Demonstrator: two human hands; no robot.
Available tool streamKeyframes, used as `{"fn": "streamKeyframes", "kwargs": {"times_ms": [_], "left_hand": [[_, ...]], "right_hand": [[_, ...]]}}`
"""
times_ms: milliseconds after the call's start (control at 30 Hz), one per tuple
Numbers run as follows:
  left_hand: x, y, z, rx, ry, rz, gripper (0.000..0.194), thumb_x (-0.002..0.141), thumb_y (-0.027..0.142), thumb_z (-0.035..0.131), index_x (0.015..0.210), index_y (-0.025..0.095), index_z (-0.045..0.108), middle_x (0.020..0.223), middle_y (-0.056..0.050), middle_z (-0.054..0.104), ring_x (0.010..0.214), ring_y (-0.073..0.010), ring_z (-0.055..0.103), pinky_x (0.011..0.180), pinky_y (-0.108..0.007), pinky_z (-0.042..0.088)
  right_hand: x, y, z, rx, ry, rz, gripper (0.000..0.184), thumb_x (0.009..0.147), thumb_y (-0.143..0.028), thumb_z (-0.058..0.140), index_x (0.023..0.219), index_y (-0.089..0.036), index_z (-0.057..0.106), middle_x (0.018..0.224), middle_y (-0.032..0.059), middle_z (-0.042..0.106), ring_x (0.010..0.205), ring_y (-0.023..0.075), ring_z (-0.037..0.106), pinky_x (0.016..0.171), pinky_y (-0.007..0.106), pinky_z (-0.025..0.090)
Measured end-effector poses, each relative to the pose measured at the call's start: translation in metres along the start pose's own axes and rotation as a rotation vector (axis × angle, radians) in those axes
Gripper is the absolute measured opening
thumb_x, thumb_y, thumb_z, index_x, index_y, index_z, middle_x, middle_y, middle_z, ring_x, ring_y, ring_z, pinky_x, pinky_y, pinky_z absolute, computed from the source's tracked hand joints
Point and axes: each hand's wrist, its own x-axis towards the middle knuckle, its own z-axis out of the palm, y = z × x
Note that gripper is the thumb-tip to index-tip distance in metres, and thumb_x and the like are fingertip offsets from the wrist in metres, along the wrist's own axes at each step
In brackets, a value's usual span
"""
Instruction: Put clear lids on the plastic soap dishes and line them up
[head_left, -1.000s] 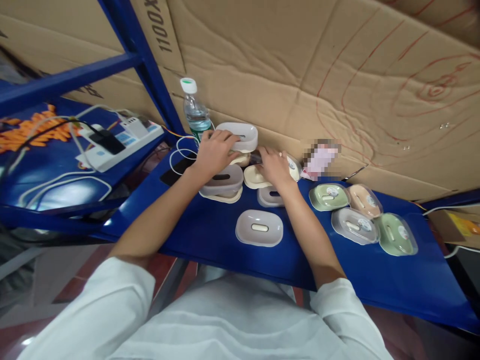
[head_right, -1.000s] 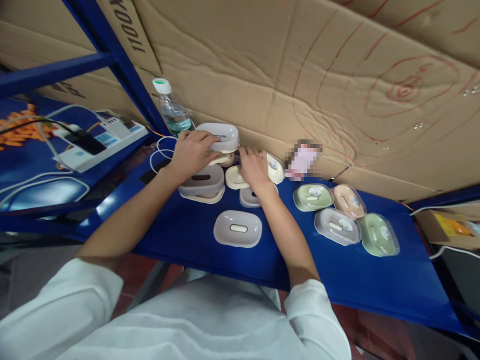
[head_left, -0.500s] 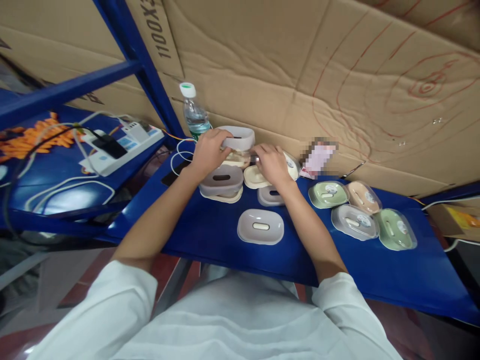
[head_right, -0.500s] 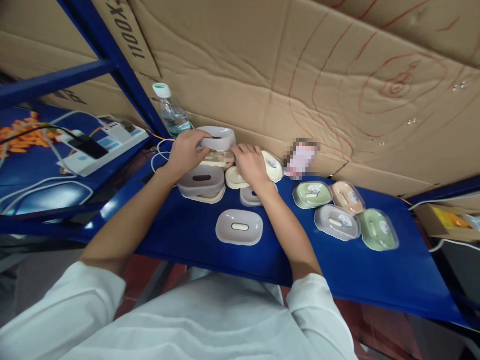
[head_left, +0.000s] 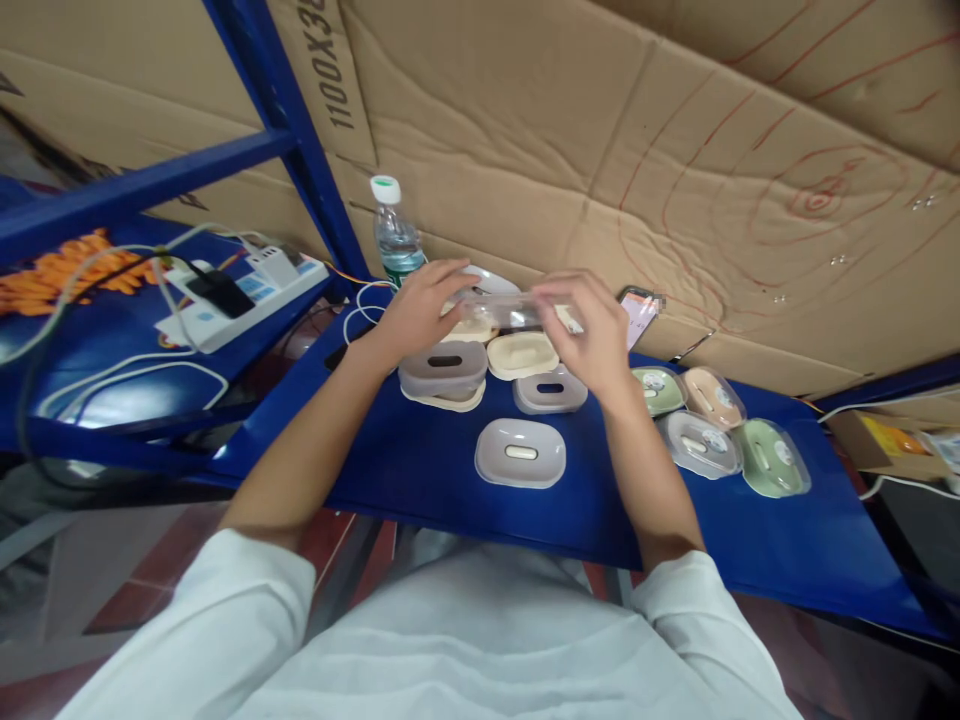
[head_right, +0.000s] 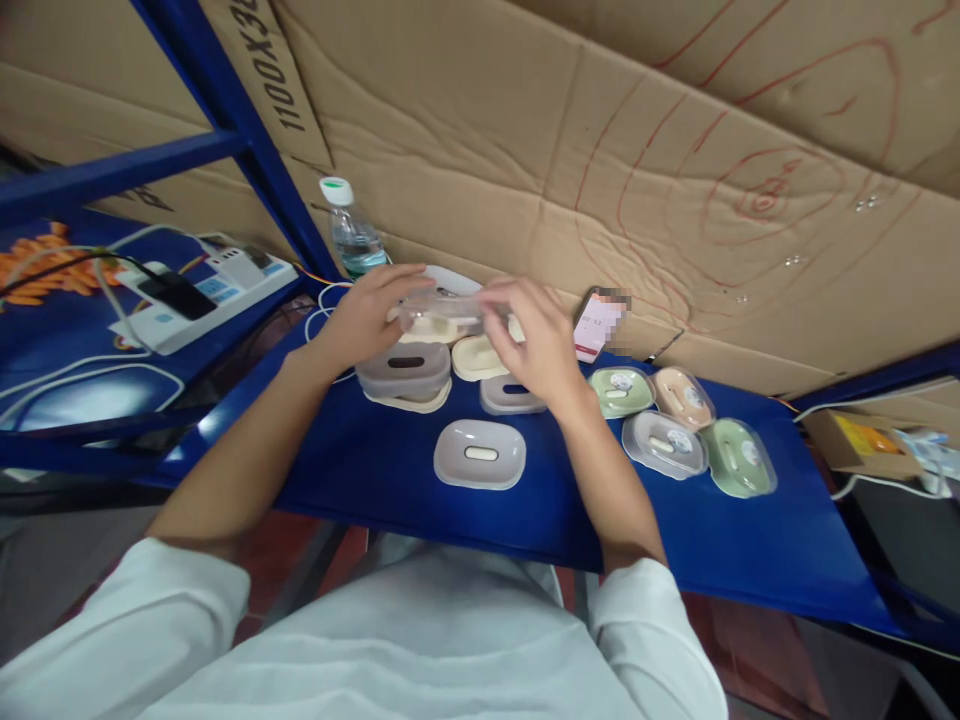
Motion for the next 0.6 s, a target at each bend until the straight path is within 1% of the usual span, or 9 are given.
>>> {"fn": "streamKeyframes", "kwargs": {"times_ms": [67,100,200,267,333,400,433,533,600], "left_hand": [[-0.024,0.030,-0.013,-0.025,0.038,-0.002,0.046,0.108,0.033,0.046,0.148,0.021,0.062,0.160,-0.013,0.060,0.149,-0.0307,0.055,0.127,-0.055,0.042],[-0.042,0.048,-0.017,-0.045,0.040,-0.001,0.044,0.109,0.033,0.045,0.148,0.023,0.062,0.156,-0.011,0.064,0.147,-0.0297,0.058,0.126,-0.054,0.043],[-0.106,0.096,-0.016,-0.141,-0.025,-0.016,0.045,0.111,0.034,0.052,0.155,0.030,0.057,0.153,-0.009,0.066,0.142,-0.0264,0.063,0.123,-0.046,0.050],[-0.144,0.114,-0.004,-0.175,-0.134,0.010,0.051,0.108,0.042,0.061,0.158,0.034,0.054,0.164,-0.010,0.057,0.148,-0.0294,0.058,0.125,-0.048,0.050],[-0.167,0.120,0.012,-0.189,-0.246,0.023,0.058,0.106,0.047,0.066,0.161,0.037,0.052,0.176,-0.011,0.040,0.159,-0.0347,0.045,0.127,-0.054,0.047],[-0.172,0.118,0.029,-0.206,-0.302,0.013,0.061,0.103,0.049,0.069,0.161,0.038,0.053,0.181,-0.012,0.029,0.164,-0.0388,0.037,0.129,-0.060,0.043],[-0.170,0.116,0.036,-0.219,-0.316,0.010,0.063,0.102,0.050,0.071,0.161,0.037,0.053,0.181,-0.013,0.028,0.164,-0.0398,0.036,0.129,-0.061,0.042],[-0.160,0.116,0.049,-0.260,-0.336,0.018,0.061,0.100,0.049,0.075,0.157,0.034,0.058,0.178,-0.014,0.036,0.161,-0.0385,0.042,0.130,-0.061,0.041],[-0.160,0.122,0.053,-0.277,-0.330,0.023,0.047,0.103,0.043,0.072,0.148,0.032,0.066,0.172,-0.012,0.046,0.159,-0.0354,0.046,0.130,-0.058,0.043]], "right_hand": [[-0.027,0.000,-0.012,0.007,0.043,0.055,0.039,0.114,-0.045,0.039,0.119,-0.024,0.072,0.124,0.0093,0.076,0.125,0.0238,0.069,0.111,0.048,0.054],[-0.047,0.000,-0.016,0.004,0.037,0.092,0.038,0.113,-0.047,0.042,0.115,-0.026,0.073,0.122,0.0092,0.077,0.123,0.0255,0.071,0.110,0.051,0.055],[-0.127,-0.002,-0.023,-0.026,-0.034,0.234,0.027,0.104,-0.051,0.053,0.101,-0.034,0.075,0.110,0.0077,0.079,0.114,0.0305,0.075,0.105,0.058,0.059],[-0.184,-0.008,-0.025,-0.053,-0.028,0.331,0.016,0.098,-0.048,0.061,0.096,-0.040,0.075,0.102,0.0071,0.079,0.107,0.0326,0.078,0.100,0.058,0.062],[-0.230,-0.018,-0.027,-0.110,0.046,0.424,0.014,0.098,-0.046,0.061,0.099,-0.043,0.074,0.098,0.0090,0.077,0.107,0.0360,0.078,0.097,0.062,0.062],[-0.261,-0.027,-0.028,-0.182,0.132,0.530,0.020,0.100,-0.047,0.057,0.110,-0.043,0.074,0.104,0.0124,0.075,0.115,0.0400,0.075,0.099,0.068,0.060],[-0.270,-0.031,-0.028,-0.208,0.167,0.585,0.023,0.101,-0.048,0.055,0.115,-0.042,0.073,0.109,0.0139,0.074,0.119,0.0414,0.074,0.100,0.070,0.059],[-0.283,-0.037,-0.027,-0.193,0.265,0.687,0.023,0.101,-0.050,0.060,0.114,-0.035,0.070,0.118,0.0151,0.073,0.124,0.0423,0.072,0.102,0.070,0.059],[-0.285,-0.035,-0.022,-0.131,0.338,0.716,0.023,0.100,-0.049,0.065,0.111,-0.029,0.068,0.121,0.0147,0.072,0.123,0.0409,0.073,0.101,0.068,0.060]]}}
